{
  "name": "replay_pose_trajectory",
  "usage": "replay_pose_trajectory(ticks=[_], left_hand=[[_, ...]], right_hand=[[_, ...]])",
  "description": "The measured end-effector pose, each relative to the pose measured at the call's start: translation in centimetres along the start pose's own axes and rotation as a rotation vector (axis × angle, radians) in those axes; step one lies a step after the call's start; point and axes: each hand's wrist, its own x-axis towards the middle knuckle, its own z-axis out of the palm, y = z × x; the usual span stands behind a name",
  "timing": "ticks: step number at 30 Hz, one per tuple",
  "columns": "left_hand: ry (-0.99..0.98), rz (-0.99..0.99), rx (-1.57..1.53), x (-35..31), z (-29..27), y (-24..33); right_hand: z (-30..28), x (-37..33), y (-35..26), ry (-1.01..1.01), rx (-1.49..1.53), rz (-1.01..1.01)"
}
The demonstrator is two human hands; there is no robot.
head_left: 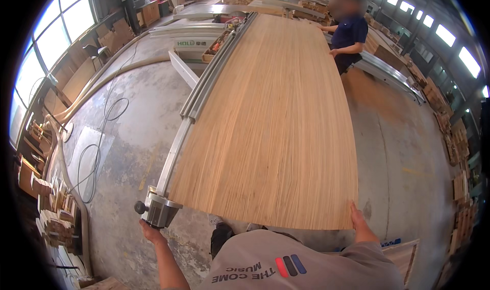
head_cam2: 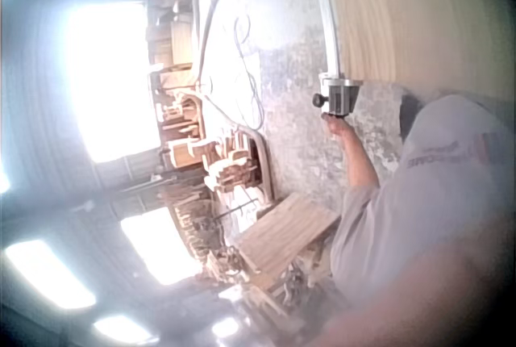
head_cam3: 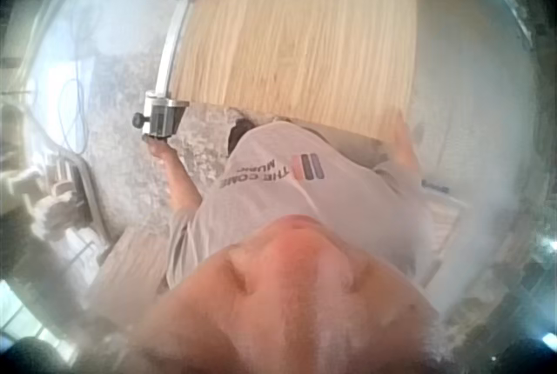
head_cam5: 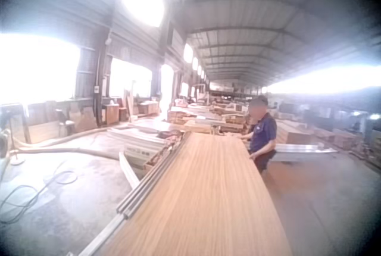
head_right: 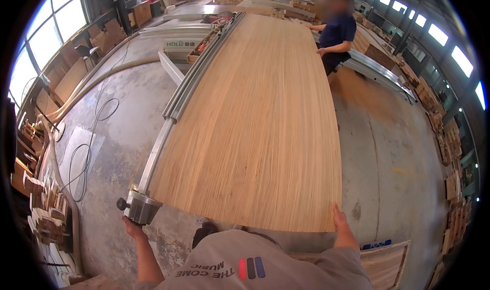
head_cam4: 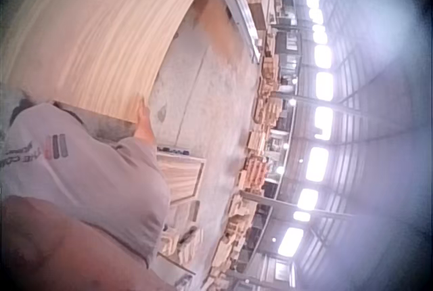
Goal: The person lifts a large wooden board with the help of another person and positions it onto a sliding table saw, then moves a metal guide along the edge of the board.
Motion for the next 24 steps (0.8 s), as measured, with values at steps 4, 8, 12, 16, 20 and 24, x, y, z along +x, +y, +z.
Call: replay_pose_trajectory(ticks=[4,8,12,16,20,24], left_hand=[[-0.003,0.002,-0.015,0.1,-0.3,-0.1],[-0.01,0.04,-0.002,-0.4,0.1,0.3],[-0.011,0.035,-0.014,-0.7,0.4,0.7],[0.021,0.036,0.003,-1.1,0.5,1.0],[0.02,0.0,0.002,-0.8,0.4,0.7],[0.034,-0.025,0.027,0.1,-0.2,0.1]], right_hand=[[-0.2,1.6,0.9,-0.001,-0.01,0.007],[0.0,0.8,0.4,-0.04,-0.002,-0.014],[-0.2,0.8,0.4,-0.041,0.073,0.004],[-0.2,-1.0,-0.9,-0.051,0.057,0.055],[-0.5,-0.7,-1.0,-0.047,0.013,0.036],[-0.4,-0.6,-1.0,-0.11,0.045,-0.004]])
